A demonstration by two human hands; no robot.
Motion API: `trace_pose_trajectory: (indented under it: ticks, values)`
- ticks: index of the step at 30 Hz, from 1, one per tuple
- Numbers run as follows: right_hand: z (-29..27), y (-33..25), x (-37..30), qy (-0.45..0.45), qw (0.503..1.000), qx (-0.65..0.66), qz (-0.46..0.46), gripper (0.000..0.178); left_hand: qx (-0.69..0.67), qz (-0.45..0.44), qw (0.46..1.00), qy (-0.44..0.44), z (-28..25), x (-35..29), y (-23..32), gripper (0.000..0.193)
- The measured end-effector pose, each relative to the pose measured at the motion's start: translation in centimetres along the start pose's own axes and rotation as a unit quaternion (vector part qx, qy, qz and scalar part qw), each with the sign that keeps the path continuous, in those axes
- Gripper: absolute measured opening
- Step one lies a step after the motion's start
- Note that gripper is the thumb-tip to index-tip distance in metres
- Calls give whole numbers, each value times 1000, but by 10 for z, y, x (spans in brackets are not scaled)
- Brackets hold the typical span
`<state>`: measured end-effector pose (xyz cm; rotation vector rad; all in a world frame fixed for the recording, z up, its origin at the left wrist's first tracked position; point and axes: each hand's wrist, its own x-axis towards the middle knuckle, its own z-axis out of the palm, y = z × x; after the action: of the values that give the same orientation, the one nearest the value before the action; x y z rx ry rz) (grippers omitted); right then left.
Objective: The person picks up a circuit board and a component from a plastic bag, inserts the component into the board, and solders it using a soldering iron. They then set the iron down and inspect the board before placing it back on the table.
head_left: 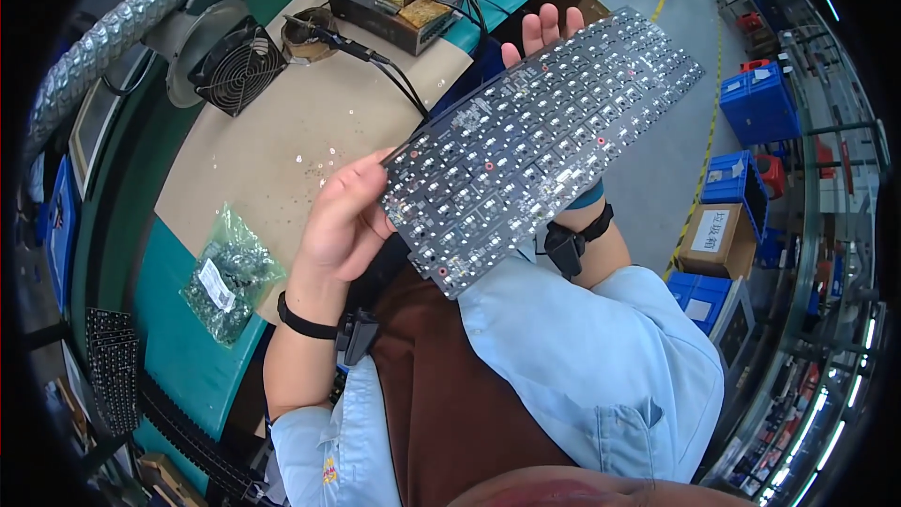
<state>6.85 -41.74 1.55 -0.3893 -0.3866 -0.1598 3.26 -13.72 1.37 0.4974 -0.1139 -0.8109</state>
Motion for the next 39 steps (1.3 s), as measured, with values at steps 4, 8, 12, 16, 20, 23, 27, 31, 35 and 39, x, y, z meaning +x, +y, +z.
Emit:
trace_pose_trajectory:
  ticks: [4, 8, 12, 16, 20, 23, 27, 31, 35, 39]
  values:
    - [33, -9, -13, 29, 995, -92, -3, 54, 143, 71, 987, -13, 0, 0, 5, 41]
    - [-27, -45, -17, 224, 942, -221, -115, 52, 254, 161, 951, 72, 12, -3, 12, 36]
    - [-15, -76, -33, 78, 813, -495, -296, 47, 401, 239, 878, 107, 24, 7, 8, 31]
    - [59, -67, -19, -80, 647, -743, -155, 39, 572, 271, 766, 112, 41, 18, -4, 29]
    - [67, -68, -8, -102, 494, -863, 31, 24, 696, 254, 669, 58, 61, 26, -4, 31]
    - [49, -72, -4, -120, 507, -854, -13, 17, 741, 289, 606, 0, 50, 35, -9, 39]
    - [30, -94, 14, -113, 467, -875, -50, 19, 736, 355, 576, 31, 58, 40, 0, 48]
    - [5, -137, 57, -51, 458, -884, -83, 18, 729, 312, 602, 93, 46, 26, 17, 53]
    - [-32, -177, 128, -41, 433, -890, -133, 15, 705, 281, 636, 144, 20, 15, 17, 51]
    - [-80, -193, 209, -70, 459, -880, -101, 14, 699, 236, 648, 189, 4, 3, 17, 48]
